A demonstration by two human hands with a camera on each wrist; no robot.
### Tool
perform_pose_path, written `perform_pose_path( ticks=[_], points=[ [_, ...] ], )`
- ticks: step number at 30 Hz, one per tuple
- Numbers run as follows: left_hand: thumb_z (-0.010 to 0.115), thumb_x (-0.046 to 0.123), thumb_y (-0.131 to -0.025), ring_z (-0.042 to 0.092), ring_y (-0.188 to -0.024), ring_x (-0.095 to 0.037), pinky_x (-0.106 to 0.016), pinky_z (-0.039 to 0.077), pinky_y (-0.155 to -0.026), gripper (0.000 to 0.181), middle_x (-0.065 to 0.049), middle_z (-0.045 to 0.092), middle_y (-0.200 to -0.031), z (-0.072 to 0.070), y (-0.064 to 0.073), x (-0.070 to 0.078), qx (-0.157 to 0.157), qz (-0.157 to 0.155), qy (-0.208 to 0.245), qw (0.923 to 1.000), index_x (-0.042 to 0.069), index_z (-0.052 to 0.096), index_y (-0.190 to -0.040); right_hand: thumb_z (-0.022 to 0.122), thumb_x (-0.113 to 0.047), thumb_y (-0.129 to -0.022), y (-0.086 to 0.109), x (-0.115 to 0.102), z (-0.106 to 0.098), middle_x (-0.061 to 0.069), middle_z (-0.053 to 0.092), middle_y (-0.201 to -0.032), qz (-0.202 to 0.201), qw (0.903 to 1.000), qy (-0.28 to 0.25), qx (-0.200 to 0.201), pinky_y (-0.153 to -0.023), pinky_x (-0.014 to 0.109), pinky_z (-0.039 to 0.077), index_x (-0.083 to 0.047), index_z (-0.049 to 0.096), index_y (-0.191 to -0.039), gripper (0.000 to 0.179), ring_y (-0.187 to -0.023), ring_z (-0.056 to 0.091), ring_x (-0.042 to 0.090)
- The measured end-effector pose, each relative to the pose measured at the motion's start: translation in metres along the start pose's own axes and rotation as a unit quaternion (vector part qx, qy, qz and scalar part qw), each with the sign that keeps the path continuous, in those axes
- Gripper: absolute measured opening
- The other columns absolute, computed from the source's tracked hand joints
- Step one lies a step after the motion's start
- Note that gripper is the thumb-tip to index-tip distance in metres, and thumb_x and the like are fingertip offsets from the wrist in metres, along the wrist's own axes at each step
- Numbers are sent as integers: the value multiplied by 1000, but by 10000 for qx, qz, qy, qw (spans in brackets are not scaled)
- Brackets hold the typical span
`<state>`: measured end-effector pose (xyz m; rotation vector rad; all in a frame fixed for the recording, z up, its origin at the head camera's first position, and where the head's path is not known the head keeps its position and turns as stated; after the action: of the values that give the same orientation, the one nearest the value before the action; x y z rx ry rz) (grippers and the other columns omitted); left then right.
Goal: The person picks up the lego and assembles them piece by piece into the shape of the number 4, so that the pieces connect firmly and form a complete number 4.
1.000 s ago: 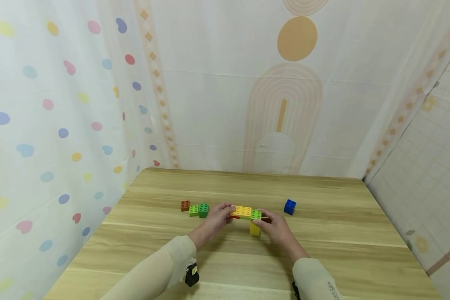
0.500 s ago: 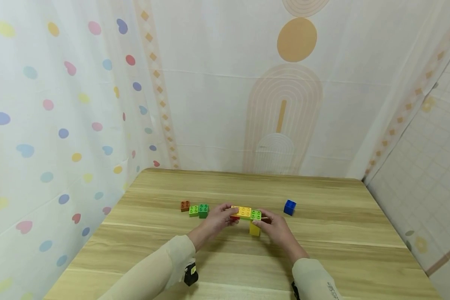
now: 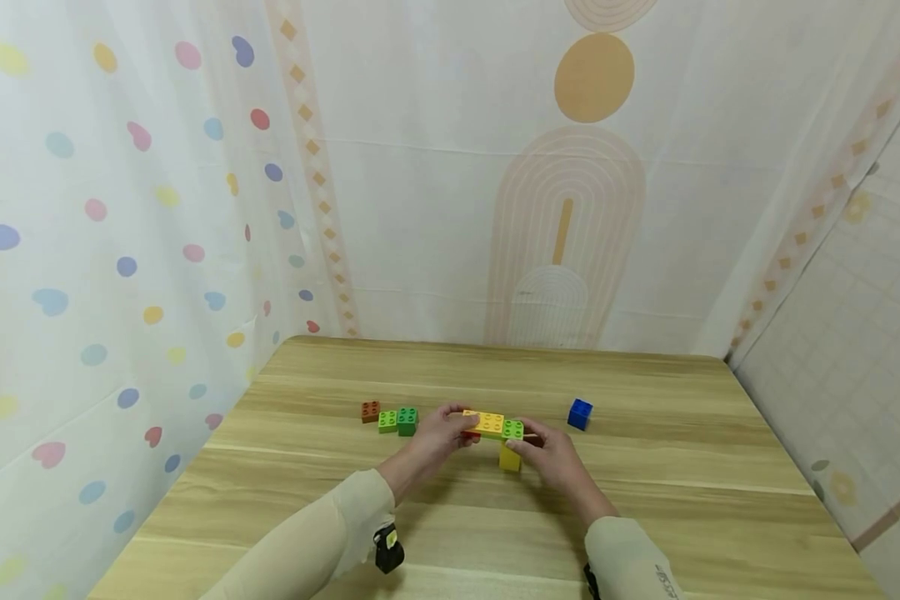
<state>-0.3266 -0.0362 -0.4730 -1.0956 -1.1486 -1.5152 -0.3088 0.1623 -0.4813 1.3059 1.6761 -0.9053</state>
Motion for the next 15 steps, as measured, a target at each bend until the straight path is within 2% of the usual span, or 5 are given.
perform_pose_path(
  ticks=[5,12,15],
  points=[
    [66,9,-95,65,-73,-14,-31,54,-76,48,-17,64,-105,1,0,2,-4,36,-86,10000,-10,43,-133,68,-22,-95,1,0,-1,8,67,-116,-6,10000,-40,7,-85,37,54,-10,63,-133,39,-106,62,24],
    [64,12,-98,64,-78,-16,-36,53,-83,30,-13,62,-106,1,4,6,-192,0,-290,9994,-5,58,-122,68,-23,-96,1,-3,-1,9,66,-118,34,10000,-54,18,-86,37,53,-8,63,-132,39,-107,62,25],
    [63,13,-99,63,-79,-16,-39,52,-86,28,-12,61,-106,1,7,8,-237,-10,-333,9992,-3,60,-121,69,-26,-95,1,-5,0,7,66,-116,155,9999,-26,-2,-86,37,53,-10,63,-130,39,-105,61,23]
  ],
)
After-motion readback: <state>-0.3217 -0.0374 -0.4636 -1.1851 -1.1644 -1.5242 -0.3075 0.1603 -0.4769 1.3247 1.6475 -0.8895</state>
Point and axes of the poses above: each hand's wrist, its own y-axis away from the middle knuckle, its own z-axis out of the palm, x = y × z, the point moved 4 cm from there along -y, towards the middle knuckle
